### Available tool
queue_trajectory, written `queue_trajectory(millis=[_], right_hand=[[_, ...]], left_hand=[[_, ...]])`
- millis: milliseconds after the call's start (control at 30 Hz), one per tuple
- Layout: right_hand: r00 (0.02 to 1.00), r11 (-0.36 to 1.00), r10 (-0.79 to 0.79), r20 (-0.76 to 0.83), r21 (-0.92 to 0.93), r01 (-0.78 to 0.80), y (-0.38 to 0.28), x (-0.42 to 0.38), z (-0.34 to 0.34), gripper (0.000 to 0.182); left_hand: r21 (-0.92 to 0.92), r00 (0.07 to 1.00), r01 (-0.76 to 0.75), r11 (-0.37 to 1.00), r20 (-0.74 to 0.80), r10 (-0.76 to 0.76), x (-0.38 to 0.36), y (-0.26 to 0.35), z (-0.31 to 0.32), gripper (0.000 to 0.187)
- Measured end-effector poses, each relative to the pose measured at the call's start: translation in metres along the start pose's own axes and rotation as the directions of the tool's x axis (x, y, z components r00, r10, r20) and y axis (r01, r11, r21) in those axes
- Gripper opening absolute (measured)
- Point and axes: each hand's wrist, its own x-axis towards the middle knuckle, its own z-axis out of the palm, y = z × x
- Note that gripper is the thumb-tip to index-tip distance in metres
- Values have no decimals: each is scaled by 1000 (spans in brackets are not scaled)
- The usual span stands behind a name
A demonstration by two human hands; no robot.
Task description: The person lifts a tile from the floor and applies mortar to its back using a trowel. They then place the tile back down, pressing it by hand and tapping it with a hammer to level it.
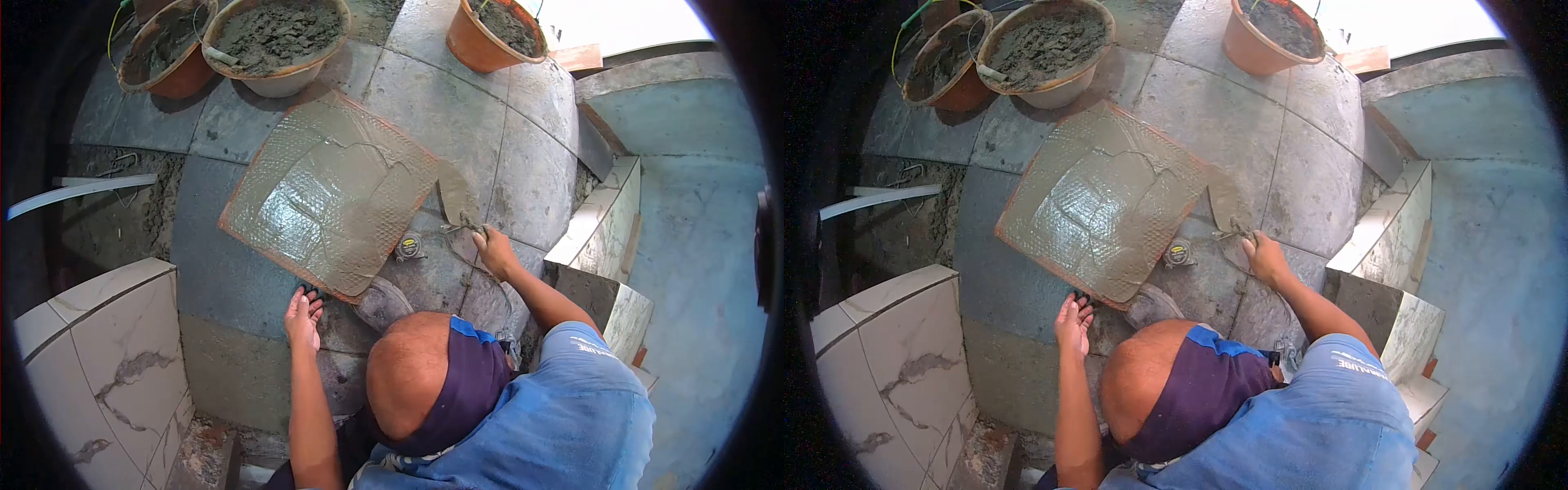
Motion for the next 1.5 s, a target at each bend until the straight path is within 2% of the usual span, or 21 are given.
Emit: queue_trajectory(millis=[100, 200, 267, 367, 500, 533, 600, 633, 700, 733, 800, 833, 900, 933, 1000, 1033, 1100, 1133, 1233, 1333, 1500], right_hand=[[997, 995, 69, -21, 71, -67, 5, -2, -4, 42], [999, 998, 36, 12, 47, -36, -1, 6, -8, 42], [991, 995, -99, -90, -30, 96, 20, 22, 10, 33], [990, 996, -80, -114, 36, 84, 18, 33, 4, 34], [987, 988, -145, -63, -68, 141, 17, 39, 6, 35], [986, 984, -161, -28, -76, 159, 8, 36, 4, 35], [995, 1000, -7, -96, 27, 10, -20, 30, -8, 43], [992, 992, -121, -36, -29, 120, -40, 19, -20, 42], [937, 919, -304, 172, -208, 336, -43, 12, -25, 41], [924, 907, -316, 217, -216, 361, -51, 4, -27, 41], [716, 645, -520, 466, -334, 687, -71, -1, -34, 42], [698, 630, -521, 491, -331, 703, -81, -2, -33, 42], [585, 436, -487, 649, -400, 807, -101, 6, -30, 42], [574, 423, -486, 659, -397, 814, -112, 12, -30, 42], [490, 238, -434, 756, -429, 871, -134, 28, -27, 43], [483, 231, -436, 759, -424, 875, -144, 35, -25, 43], [358, 71, -499, 789, -374, 925, -163, 50, -20, 41], [371, 8, -418, 829, -405, 914, -174, 58, -14, 42], [314, -113, -406, 858, -388, 915, -208, 76, 12, 42], [287, -42, -539, 792, -365, 930, -250, 82, 26, 42], [292, 1, -542, 788, -347, 938, -290, 80, 17, 42]], left_hand=[[-8, 1000, -15, 1000, -5, 15, -1, 5, 2, 43], [-22, 1000, -5, 1000, -4, 5, -1, 2, 2, 41], [0, 999, -10, 1000, -33, 10, -7, 6, 5, 40], [-23, 999, -27, 999, -39, 26, -12, 11, 5, 41], [-37, 998, -19, 999, -60, 17, -9, 7, 2, 42], [-16, 999, -20, 1000, -49, 19, -9, 8, 5, 42], [-14, 999, -41, 999, -36, 41, -9, 7, 5, 43], [-21, 998, -56, 998, -20, 56, -10, 5, 4, 43], [22, 997, -72, 997, -24, 72, -9, 4, 4, 42], [-2, 996, -58, 998, -65, 58, -11, 1, 3, 42], [41, 998, -57, 998, -27, 58, -8, 3, 4, 42], [21, 997, -50, 999, -50, 51, -8, 2, 2, 42], [39, 998, -42, 998, -43, 44, -4, 0, 5, 42], [55, 998, -51, 997, -43, 53, -6, 1, 6, 43], [45, 997, -57, 997, -51, 59, -8, 6, 6, 43], [44, 997, -65, 997, -50, 67, -9, 7, 5, 43], [41, 996, -66, 997, -63, 69, -11, 10, 2, 43], [42, 995, -66, 997, -68, 69, -11, 10, 2, 43], [20, 989, -79, 997, -125, 80, -11, 9, 0, 39], [-22, 987, -92, 996, -134, 88, -12, 8, -5, 37], [-66, 984, -89, 994, -163, 77, -16, 14, -15, 37]])
